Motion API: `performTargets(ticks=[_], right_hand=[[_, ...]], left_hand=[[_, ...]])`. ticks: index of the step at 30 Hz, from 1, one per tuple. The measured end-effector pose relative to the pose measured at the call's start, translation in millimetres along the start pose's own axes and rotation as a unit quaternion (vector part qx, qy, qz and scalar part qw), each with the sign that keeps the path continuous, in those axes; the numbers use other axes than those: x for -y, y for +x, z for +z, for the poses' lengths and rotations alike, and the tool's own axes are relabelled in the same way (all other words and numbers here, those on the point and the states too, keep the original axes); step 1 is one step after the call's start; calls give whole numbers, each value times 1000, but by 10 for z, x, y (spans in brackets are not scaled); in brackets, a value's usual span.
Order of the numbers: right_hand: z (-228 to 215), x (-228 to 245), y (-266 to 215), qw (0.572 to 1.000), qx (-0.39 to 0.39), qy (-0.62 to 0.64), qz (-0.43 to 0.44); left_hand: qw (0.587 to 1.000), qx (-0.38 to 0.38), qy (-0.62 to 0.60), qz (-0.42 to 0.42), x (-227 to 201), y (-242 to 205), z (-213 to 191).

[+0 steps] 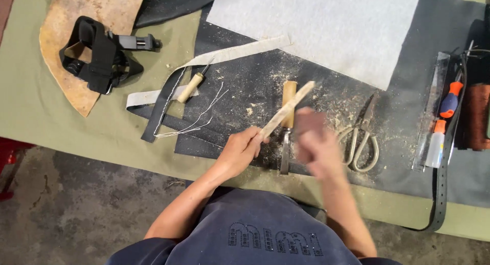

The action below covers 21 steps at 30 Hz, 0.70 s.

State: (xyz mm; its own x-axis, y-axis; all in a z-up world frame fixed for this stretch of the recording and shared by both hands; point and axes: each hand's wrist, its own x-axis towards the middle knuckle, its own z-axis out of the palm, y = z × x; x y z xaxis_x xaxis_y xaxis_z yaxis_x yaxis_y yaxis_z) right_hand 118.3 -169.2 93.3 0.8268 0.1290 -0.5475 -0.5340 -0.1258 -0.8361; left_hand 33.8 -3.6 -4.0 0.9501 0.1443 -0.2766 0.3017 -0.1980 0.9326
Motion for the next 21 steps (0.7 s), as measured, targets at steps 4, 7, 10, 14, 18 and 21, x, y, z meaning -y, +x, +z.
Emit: performTargets(ticks=[4, 7, 10, 14, 18, 21], right_hand=[[-152, -1006, 690, 988, 93, 118, 47], [-320, -590, 663, 989, 84, 117, 37], [-663, -312, 739, 996, 17, 68, -49], [-607, -198, 596, 985, -39, 11, -166], [-81, -315, 122, 995, 78, 57, -12], [-117, -961, 648, 988, 126, 68, 52]], left_hand=[[997, 64, 40, 16, 131, 127, 204], [996, 72, 39, 31, -186, -24, 99], [997, 70, 38, 25, -122, -150, 29], [1000, 14, 8, 8, 93, -96, -35], [1000, 13, -5, 15, 53, 43, 30], [998, 60, 1, 29, 176, 104, 163]])
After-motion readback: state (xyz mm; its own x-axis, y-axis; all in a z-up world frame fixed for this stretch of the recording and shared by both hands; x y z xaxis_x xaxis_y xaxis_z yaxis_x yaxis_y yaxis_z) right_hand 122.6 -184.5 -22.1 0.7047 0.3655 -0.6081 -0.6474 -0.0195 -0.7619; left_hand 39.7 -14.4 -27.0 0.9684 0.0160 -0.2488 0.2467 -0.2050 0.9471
